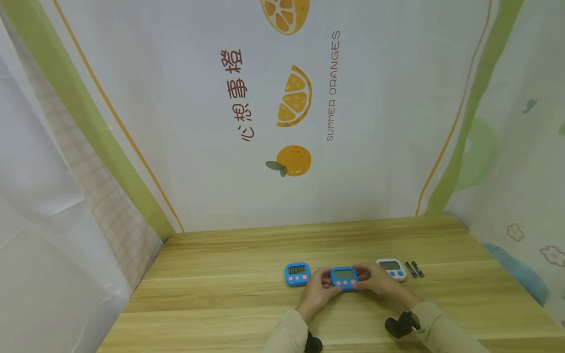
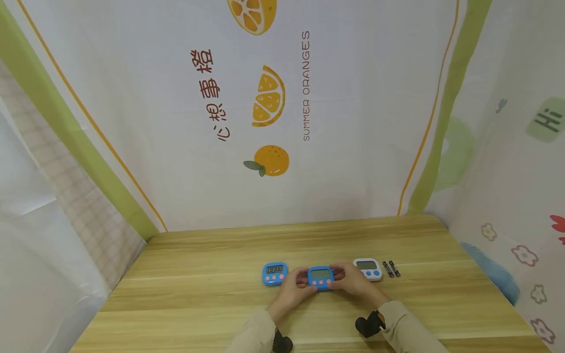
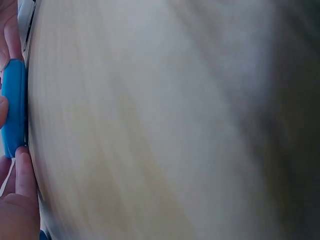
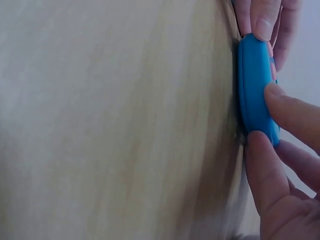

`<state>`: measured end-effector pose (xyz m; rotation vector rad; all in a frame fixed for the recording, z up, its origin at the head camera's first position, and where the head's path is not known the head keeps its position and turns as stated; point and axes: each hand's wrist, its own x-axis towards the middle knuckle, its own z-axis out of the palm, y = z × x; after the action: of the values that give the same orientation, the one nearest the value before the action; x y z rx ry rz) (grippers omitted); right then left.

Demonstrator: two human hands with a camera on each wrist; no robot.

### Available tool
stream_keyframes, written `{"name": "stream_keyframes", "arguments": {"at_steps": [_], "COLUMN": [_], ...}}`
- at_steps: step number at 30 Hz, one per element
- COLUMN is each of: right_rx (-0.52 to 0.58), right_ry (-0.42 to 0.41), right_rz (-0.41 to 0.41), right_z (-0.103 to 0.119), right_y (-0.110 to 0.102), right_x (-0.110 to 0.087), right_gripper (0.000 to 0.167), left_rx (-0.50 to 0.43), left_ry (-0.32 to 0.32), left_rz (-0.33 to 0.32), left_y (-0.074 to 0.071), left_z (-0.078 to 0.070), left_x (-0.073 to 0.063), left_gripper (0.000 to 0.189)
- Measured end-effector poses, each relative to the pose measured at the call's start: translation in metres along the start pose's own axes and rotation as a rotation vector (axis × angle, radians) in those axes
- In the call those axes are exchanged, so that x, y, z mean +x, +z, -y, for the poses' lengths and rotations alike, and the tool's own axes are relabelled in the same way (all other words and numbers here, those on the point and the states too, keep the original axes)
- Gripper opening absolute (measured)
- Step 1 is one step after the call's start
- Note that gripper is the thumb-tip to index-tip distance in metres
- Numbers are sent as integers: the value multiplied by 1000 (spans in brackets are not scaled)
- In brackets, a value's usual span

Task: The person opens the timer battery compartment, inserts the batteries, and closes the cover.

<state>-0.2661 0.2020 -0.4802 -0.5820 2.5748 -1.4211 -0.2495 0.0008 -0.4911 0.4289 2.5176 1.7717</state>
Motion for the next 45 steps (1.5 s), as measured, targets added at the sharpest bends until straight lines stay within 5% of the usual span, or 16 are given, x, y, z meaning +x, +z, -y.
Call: {"name": "stream_keyframes", "arguments": {"at_steps": [21, 30, 36, 45], "right_rx": [71, 114, 114, 98], "right_ry": [40, -24, -75, -119], "right_rz": [-8, 56, 86, 4], "right_z": [11, 39, 57, 78], "right_y": [2, -13, -18, -17], "right_x": [0, 0, 0, -3], "right_gripper": [57, 61, 63, 54], "left_rx": [-24, -10, -27, -53], "left_ry": [16, 89, 113, 76], "left_rz": [69, 159, 125, 61], "left_y": [-17, -50, -67, -85], "left_z": [0, -28, -51, -97], "left_x": [1, 2, -5, -27], "left_gripper": [45, 45, 37, 38]}}
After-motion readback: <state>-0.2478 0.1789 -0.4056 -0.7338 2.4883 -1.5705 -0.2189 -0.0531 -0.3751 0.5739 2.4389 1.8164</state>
